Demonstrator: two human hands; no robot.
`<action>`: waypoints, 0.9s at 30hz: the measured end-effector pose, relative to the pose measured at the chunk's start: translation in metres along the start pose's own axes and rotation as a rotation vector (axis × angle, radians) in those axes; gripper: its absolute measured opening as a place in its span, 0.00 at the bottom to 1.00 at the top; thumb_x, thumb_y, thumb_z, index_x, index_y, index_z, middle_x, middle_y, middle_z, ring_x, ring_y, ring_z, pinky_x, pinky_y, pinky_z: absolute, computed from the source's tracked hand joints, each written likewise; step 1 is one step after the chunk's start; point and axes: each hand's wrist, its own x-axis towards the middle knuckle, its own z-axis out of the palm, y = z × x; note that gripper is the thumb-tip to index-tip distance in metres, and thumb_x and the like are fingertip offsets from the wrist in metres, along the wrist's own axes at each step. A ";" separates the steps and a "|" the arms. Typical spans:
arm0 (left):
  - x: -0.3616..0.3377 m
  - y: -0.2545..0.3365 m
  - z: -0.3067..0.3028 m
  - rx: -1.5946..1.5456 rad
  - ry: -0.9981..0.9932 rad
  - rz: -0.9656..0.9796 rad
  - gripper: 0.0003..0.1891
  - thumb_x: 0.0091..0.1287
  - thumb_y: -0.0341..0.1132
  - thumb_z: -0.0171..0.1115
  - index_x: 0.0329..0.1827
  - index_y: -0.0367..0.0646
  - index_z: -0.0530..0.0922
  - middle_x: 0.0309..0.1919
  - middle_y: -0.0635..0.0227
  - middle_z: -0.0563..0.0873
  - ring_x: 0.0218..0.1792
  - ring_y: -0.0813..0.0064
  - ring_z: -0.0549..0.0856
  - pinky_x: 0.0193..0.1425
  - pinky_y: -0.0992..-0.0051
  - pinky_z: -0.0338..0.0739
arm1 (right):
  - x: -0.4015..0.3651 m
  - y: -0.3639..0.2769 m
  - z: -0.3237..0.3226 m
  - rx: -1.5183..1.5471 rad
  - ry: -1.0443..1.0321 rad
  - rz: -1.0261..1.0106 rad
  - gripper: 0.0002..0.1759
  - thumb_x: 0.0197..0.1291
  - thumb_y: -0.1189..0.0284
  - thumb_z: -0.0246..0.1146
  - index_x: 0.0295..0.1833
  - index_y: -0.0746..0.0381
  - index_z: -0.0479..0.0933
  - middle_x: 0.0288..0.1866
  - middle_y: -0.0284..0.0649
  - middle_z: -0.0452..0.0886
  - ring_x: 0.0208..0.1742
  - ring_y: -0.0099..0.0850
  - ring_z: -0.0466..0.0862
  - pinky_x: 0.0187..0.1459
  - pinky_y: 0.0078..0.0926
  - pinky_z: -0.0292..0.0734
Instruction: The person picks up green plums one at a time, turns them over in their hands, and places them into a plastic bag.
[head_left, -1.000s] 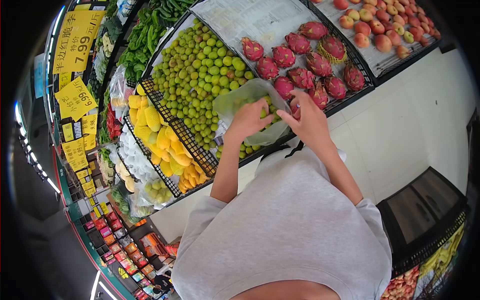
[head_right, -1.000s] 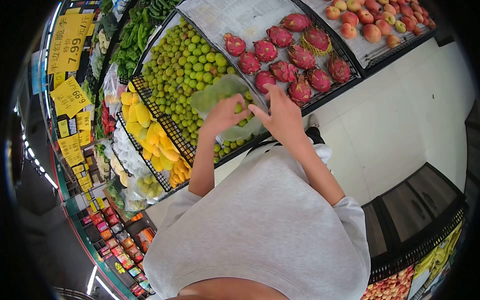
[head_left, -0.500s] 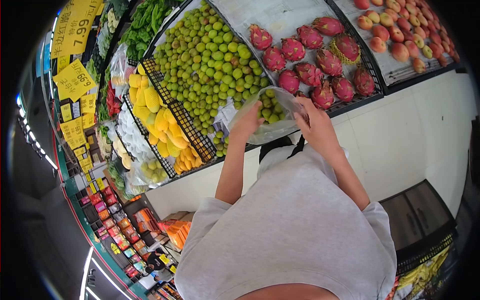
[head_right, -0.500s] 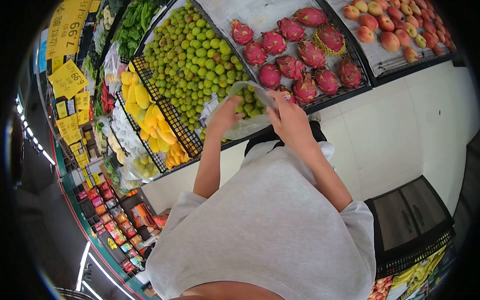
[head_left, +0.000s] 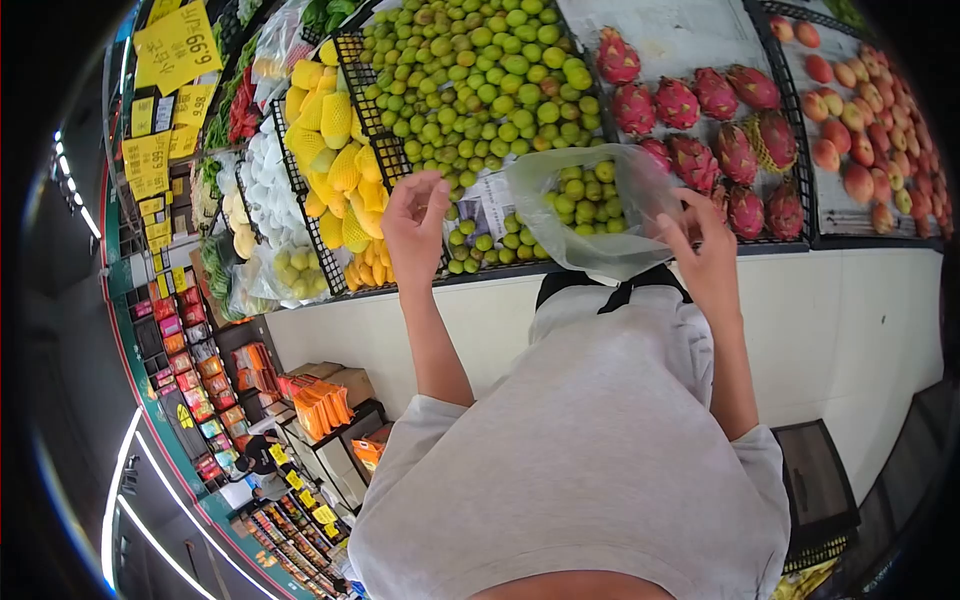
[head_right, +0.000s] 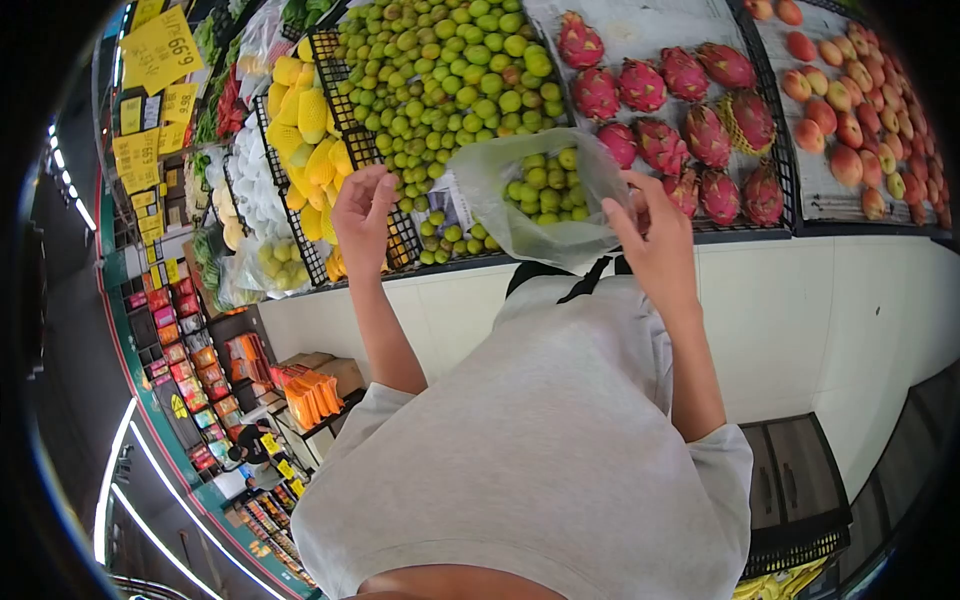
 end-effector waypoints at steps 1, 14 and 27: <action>0.001 -0.019 -0.011 -0.055 0.025 -0.019 0.09 0.72 0.27 0.68 0.53 0.41 0.83 0.40 0.72 0.88 0.37 0.84 0.84 0.42 0.80 0.79 | -0.001 0.001 0.001 0.002 0.021 -0.012 0.17 0.69 0.72 0.68 0.61 0.62 0.78 0.30 0.37 0.78 0.28 0.27 0.77 0.35 0.27 0.74; -0.022 -0.280 -0.016 0.877 -0.216 0.065 0.15 0.61 0.28 0.71 0.50 0.52 0.84 0.54 0.60 0.83 0.57 0.51 0.82 0.59 0.52 0.79 | -0.035 -0.092 0.076 0.093 0.451 -0.402 0.18 0.81 0.64 0.51 0.49 0.68 0.78 0.30 0.35 0.75 0.34 0.26 0.73 0.43 0.25 0.70; 0.010 -0.256 -0.036 0.119 -0.282 0.135 0.22 0.56 0.28 0.78 0.54 0.44 0.80 0.46 0.64 0.87 0.43 0.62 0.84 0.47 0.66 0.80 | -0.072 -0.143 0.206 -0.119 0.243 -0.239 0.07 0.64 0.77 0.70 0.46 0.66 0.81 0.37 0.41 0.83 0.34 0.30 0.82 0.41 0.27 0.77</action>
